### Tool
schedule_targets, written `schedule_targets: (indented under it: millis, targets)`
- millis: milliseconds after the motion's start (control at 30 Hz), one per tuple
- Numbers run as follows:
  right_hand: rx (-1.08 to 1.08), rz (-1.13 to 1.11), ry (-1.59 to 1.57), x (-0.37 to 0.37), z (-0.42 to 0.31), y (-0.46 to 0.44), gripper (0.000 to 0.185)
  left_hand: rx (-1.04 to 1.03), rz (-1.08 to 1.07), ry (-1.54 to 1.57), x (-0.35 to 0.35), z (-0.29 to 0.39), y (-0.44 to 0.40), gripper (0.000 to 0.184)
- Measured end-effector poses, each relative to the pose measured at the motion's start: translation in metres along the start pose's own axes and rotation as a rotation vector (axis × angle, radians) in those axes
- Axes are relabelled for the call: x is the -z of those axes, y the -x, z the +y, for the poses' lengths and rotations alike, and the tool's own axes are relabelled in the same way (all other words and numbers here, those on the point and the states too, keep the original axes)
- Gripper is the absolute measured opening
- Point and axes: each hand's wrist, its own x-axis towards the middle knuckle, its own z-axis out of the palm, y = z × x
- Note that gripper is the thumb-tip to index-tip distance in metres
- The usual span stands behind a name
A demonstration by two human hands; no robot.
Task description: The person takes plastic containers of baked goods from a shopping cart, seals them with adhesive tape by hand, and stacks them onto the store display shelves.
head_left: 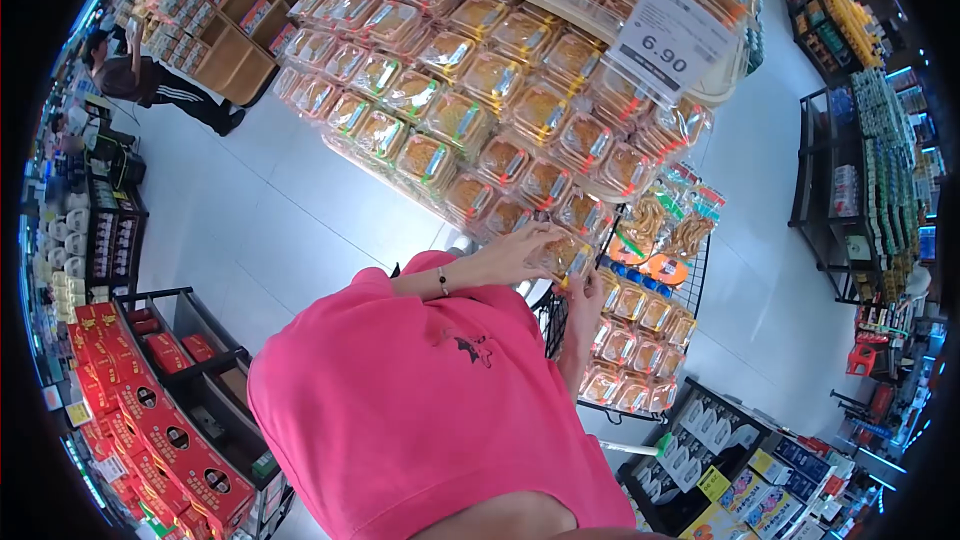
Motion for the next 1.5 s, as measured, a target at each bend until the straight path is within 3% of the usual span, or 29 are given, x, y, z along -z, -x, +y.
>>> schedule_targets:
  millis: [267, 333, 433, 533, 600, 667, 800, 867, 933, 1167, 1367, 1500]
  targets:
    - [0.076, -0.122, 0.078, -0.071, -0.008, -0.032, 0.051, -0.103, 0.242, -0.025, 0.046, -0.034, 0.003, 0.068]
    - [0.222, -0.239, 0.175, -0.086, -0.014, -0.04, 0.055, -0.178, 0.362, 0.022, 0.058, -0.039, -0.002, 0.068]
    - [0.255, -0.308, 0.159, -0.11, -0.026, -0.049, 0.058, -0.092, 0.292, 0.05, 0.095, -0.025, -0.01, 0.067]
    - [0.199, -0.275, 0.366, -0.129, -0.048, -0.066, 0.064, -0.138, 0.335, -0.083, 0.111, -0.043, -0.035, 0.066]
    - [0.283, -0.225, 0.401, -0.139, -0.048, -0.083, 0.066, -0.181, 0.328, -0.086, 0.122, -0.051, -0.053, 0.065]
    - [0.609, -0.026, 0.475, -0.152, -0.048, -0.097, 0.066, -0.279, 0.454, -0.349, 0.135, -0.053, -0.07, 0.065]
    - [0.581, 0.057, 0.544, -0.161, -0.047, -0.131, 0.07, -0.32, 0.463, -0.412, 0.152, -0.057, -0.096, 0.063]
    - [0.963, 0.207, 0.901, -0.164, -0.043, -0.148, 0.071, -0.396, 0.467, -0.391, 0.15, -0.072, -0.112, 0.06]
    - [0.899, 0.279, 1.038, -0.171, -0.042, -0.15, 0.066, -0.372, 0.566, -0.563, 0.153, -0.082, -0.12, 0.053]
    - [0.978, 0.307, 1.218, -0.18, -0.054, -0.156, 0.072, -0.338, 0.643, -0.491, 0.147, -0.088, -0.125, 0.041]
    - [1.023, 0.367, 1.229, -0.178, -0.044, -0.173, 0.068, -0.214, 0.584, -0.556, 0.145, -0.096, -0.133, 0.043]
    - [1.151, 0.429, 1.199, -0.178, -0.035, -0.178, 0.066, -0.252, 0.529, -0.707, 0.155, -0.087, -0.128, 0.049]
